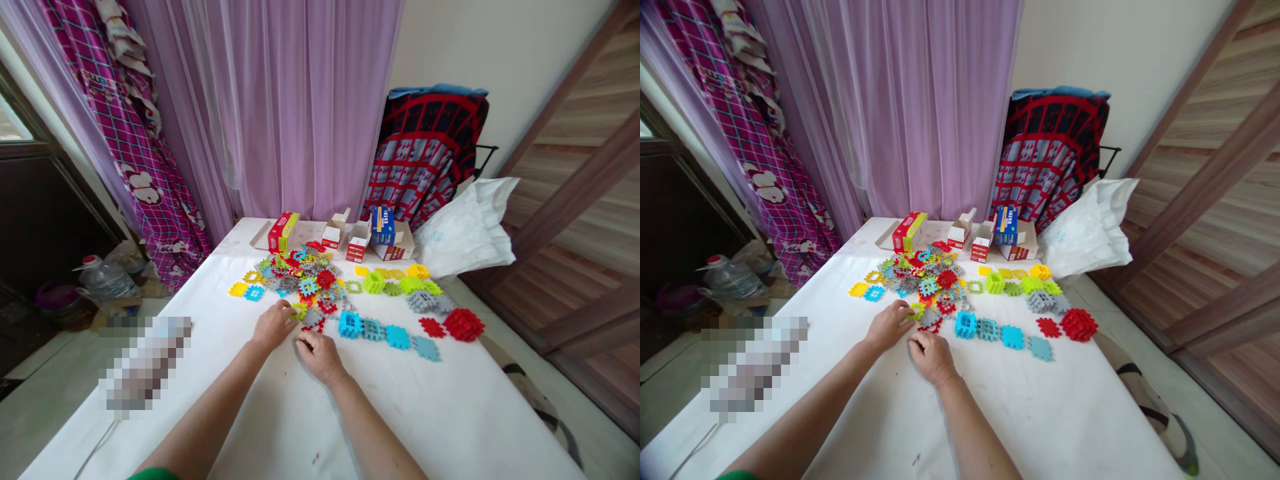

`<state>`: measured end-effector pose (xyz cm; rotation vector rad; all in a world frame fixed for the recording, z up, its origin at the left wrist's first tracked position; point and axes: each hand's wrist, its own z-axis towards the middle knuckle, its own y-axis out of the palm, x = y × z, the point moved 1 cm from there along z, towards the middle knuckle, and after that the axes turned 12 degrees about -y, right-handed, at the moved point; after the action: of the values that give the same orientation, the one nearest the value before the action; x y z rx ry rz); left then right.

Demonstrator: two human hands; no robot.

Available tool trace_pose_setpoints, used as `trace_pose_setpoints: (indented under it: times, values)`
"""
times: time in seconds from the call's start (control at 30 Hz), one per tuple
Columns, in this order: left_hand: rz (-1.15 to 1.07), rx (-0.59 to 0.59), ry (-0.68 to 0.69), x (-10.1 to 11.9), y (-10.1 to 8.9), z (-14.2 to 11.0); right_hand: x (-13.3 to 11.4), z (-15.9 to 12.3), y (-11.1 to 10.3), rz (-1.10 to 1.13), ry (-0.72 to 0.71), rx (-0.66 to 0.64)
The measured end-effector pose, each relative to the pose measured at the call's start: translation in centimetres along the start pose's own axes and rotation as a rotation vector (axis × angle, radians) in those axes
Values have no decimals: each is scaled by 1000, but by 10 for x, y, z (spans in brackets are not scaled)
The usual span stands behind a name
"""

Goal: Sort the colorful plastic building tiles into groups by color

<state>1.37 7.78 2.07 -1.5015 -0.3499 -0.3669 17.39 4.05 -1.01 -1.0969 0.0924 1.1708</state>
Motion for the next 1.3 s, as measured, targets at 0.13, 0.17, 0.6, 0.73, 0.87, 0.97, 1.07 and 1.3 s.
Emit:
trace_pose_setpoints:
  times: [0.13,0.17,0.6,0.73,0.87,0.97,1.07,1.3]
  values:
    - [-143,11,-48,-5,1,5,0,1,0,-3,2,0]
    - [-260,27,-103,-9,1,6,0,1,0,-2,3,2]
    - [-945,-167,-467,-16,-4,-12,1,-1,-1,40,89,77]
    - [-954,-348,-400,-11,-6,-12,8,-4,-1,78,207,256]
    - [-933,-434,-369,-13,-5,-11,12,-4,2,91,237,276]
    - [-896,-457,-334,-14,-3,-12,11,-5,3,63,242,223]
    - [-895,-457,-302,-14,1,-13,10,-5,3,20,249,171]
    - [-935,-485,-275,-17,5,-11,7,-8,0,26,252,126]
